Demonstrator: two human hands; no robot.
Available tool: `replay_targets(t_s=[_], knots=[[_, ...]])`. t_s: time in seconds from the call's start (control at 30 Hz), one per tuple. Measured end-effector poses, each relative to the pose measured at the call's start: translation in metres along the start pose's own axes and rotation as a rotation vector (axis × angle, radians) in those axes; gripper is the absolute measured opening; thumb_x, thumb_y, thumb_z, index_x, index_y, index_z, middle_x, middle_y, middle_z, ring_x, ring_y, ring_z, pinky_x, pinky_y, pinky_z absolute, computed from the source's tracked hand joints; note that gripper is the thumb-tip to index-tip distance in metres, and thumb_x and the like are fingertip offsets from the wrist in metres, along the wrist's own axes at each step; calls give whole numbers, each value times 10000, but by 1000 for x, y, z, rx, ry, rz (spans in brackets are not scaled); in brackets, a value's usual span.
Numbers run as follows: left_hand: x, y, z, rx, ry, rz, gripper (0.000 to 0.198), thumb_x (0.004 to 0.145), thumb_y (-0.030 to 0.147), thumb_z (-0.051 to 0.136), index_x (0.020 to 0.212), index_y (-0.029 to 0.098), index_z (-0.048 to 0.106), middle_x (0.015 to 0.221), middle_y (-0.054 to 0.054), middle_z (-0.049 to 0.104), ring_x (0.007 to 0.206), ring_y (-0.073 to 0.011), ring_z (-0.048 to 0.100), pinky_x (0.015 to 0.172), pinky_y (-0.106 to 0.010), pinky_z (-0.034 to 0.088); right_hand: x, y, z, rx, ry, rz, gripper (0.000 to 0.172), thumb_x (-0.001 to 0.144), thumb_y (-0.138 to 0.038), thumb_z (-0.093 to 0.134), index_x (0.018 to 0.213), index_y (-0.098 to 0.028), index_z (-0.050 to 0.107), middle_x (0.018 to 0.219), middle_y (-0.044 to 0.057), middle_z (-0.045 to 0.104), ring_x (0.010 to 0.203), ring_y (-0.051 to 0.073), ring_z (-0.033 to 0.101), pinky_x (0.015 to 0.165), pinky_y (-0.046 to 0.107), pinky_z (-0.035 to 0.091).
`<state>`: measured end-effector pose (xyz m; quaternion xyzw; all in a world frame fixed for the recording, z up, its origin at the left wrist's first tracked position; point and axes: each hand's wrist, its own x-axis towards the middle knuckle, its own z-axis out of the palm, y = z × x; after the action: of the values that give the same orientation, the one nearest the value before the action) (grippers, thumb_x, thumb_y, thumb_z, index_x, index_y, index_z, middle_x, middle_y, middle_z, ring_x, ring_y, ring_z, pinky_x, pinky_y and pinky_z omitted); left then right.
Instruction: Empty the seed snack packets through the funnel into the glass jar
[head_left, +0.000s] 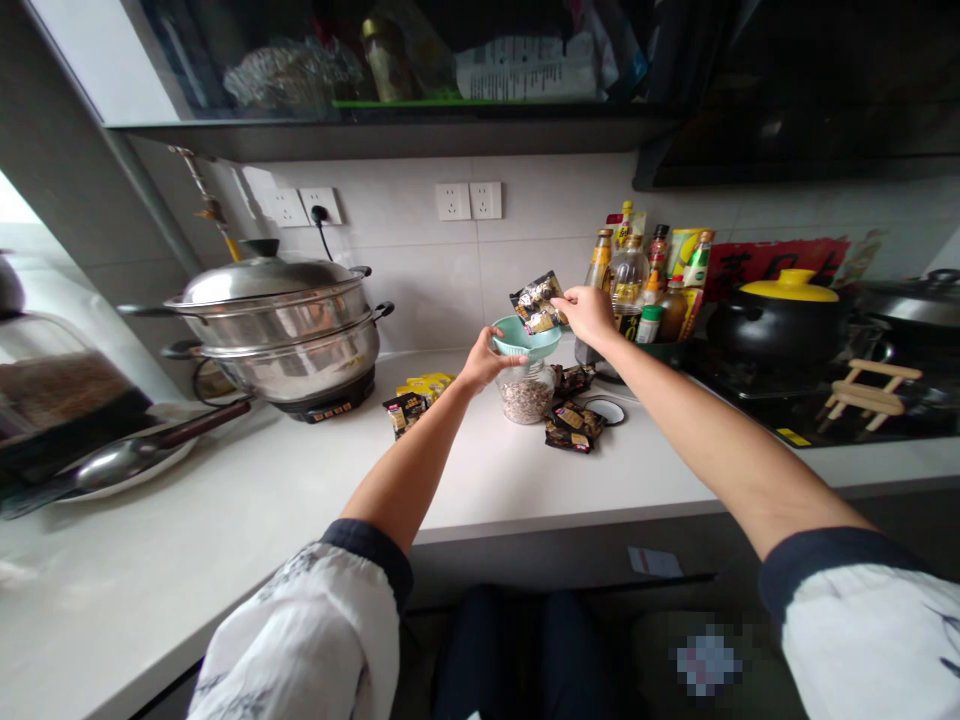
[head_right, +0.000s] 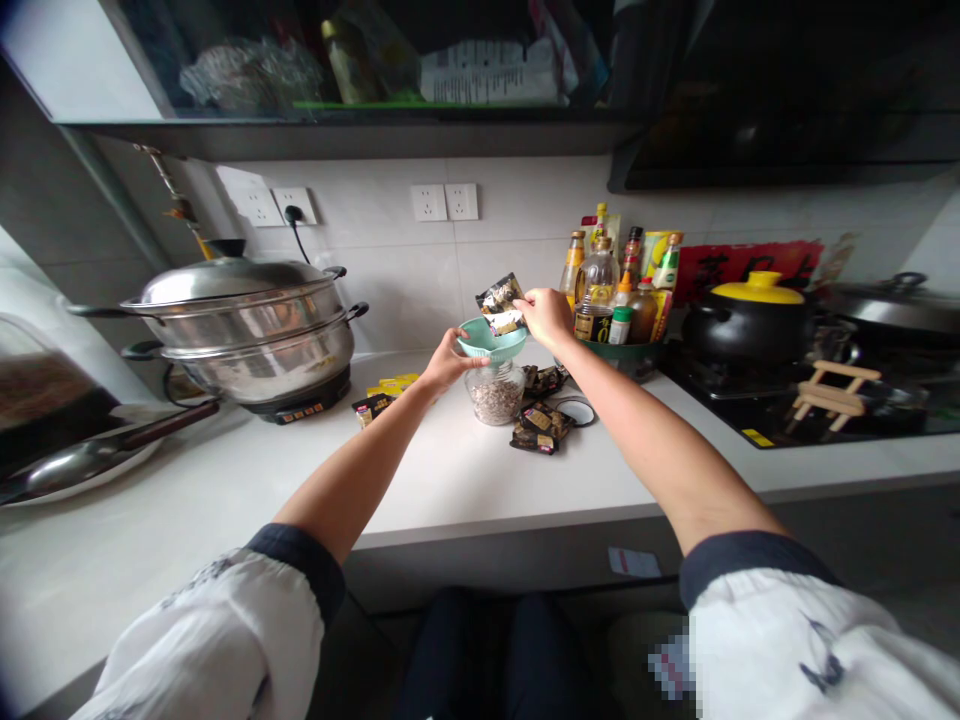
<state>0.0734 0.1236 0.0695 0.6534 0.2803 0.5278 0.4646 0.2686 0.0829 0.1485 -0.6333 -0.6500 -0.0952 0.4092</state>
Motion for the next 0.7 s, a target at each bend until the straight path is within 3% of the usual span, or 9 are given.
replay_targets(t_s=[0.13,0.43,0.57,0.7], knots=[[0,-1,0,-19,-25,-7,740,383,291,890,925,207,393,732,45,576,646,-109,580,612,-233,471,-1,0,1,-19,-55,4,310,827,-410,548,690,-177,699,670,50,658,607,157,514,564,272,306],[-1,-1,0,10,-15,11,734,395,295,888,939,207,402,747,49,576,638,-96,571,624,-228,464,0,-2,1,-2,7,-13,300,836,-372,533,676,-178,697,657,44,654,610,151,508,577,271,292],[-1,0,0,4,-23,5,736,401,298,886,935,208,388,750,46,573,636,-95,563,619,-229,455,-1,-2,0,12,-28,1,286,815,-375,565,639,-178,676,632,40,641,585,146,492,561,268,280],[0,-1,0,7,-21,-3,739,394,307,887,924,210,382,741,50,559,638,-91,549,611,-220,440,0,1,-1,71,74,49,274,823,-361,556,653,-172,657,662,47,652,599,148,498,565,261,291]])
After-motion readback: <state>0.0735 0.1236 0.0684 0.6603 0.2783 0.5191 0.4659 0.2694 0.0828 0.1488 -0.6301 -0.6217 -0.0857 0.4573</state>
